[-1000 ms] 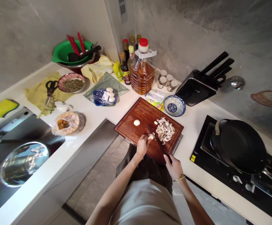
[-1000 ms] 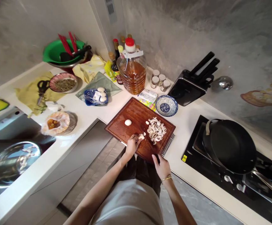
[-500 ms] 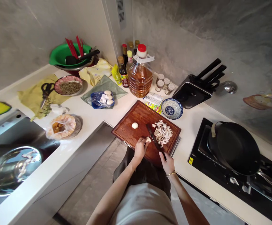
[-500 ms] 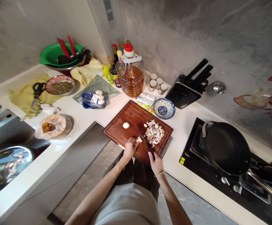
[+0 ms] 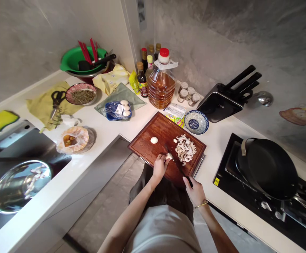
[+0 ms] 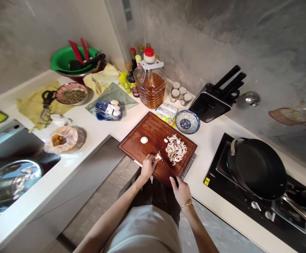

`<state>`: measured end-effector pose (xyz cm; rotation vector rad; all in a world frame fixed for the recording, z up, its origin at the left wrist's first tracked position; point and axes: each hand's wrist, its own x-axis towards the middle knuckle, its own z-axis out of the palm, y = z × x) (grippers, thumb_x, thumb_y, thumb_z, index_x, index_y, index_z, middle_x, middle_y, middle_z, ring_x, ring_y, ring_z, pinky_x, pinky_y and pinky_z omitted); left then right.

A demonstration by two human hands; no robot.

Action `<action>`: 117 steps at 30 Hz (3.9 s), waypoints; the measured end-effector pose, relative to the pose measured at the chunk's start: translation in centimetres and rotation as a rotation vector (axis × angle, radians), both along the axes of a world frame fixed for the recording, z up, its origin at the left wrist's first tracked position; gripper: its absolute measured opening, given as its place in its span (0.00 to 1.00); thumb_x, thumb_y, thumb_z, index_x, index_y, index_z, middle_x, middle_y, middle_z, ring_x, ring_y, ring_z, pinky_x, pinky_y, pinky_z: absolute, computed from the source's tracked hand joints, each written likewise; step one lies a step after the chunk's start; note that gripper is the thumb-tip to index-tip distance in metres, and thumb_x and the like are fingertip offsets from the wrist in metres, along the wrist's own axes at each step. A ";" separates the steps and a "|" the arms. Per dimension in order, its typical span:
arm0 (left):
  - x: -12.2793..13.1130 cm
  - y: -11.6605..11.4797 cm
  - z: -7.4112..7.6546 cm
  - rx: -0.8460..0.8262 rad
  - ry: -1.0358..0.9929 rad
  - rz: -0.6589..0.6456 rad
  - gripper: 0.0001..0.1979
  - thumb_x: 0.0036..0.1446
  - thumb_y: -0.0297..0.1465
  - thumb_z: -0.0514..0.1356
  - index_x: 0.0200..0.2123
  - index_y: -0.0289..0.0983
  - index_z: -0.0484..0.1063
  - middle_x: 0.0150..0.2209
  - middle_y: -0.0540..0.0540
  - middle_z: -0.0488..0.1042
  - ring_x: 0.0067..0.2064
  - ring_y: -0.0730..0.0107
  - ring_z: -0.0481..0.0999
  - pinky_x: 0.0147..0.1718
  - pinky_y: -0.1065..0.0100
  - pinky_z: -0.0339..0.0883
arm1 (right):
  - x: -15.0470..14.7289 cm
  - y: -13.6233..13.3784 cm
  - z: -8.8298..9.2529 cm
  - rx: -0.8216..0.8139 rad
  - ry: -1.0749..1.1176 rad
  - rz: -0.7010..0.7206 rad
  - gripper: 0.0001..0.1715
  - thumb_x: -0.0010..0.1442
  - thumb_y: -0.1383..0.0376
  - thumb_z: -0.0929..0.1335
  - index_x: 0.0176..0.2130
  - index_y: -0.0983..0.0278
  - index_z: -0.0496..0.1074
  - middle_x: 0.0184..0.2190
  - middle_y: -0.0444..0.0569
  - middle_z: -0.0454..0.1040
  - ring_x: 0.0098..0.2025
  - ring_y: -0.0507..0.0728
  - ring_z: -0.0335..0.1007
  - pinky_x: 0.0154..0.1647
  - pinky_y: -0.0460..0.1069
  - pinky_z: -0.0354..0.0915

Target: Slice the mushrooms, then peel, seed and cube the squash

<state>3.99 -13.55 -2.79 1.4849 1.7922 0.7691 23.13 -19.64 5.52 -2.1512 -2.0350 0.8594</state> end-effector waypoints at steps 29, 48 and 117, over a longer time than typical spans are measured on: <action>0.0 -0.5 -0.3 -0.012 0.023 -0.007 0.12 0.58 0.31 0.55 0.45 0.35 0.70 0.41 0.42 0.70 0.41 0.64 0.73 0.44 0.62 0.68 | -1.0 -0.9 -0.4 -0.003 0.014 -0.011 0.29 0.62 0.47 0.55 0.39 0.63 0.73 0.32 0.54 0.78 0.33 0.59 0.75 0.31 0.46 0.62; -0.3 -0.4 0.3 -0.016 0.027 -0.053 0.13 0.59 0.29 0.54 0.47 0.34 0.69 0.43 0.41 0.70 0.42 0.66 0.73 0.45 0.63 0.68 | -0.9 -0.8 -1.2 0.023 0.096 -0.072 0.29 0.62 0.47 0.55 0.39 0.63 0.74 0.32 0.54 0.78 0.34 0.59 0.75 0.32 0.47 0.63; -1.4 -0.7 -0.1 0.004 -0.027 -0.041 0.15 0.55 0.31 0.59 0.46 0.36 0.70 0.39 0.45 0.71 0.33 0.73 0.72 0.38 0.70 0.69 | -2.2 -0.7 -1.7 0.070 0.071 -0.049 0.32 0.63 0.47 0.52 0.35 0.65 0.73 0.30 0.55 0.77 0.32 0.58 0.74 0.30 0.47 0.62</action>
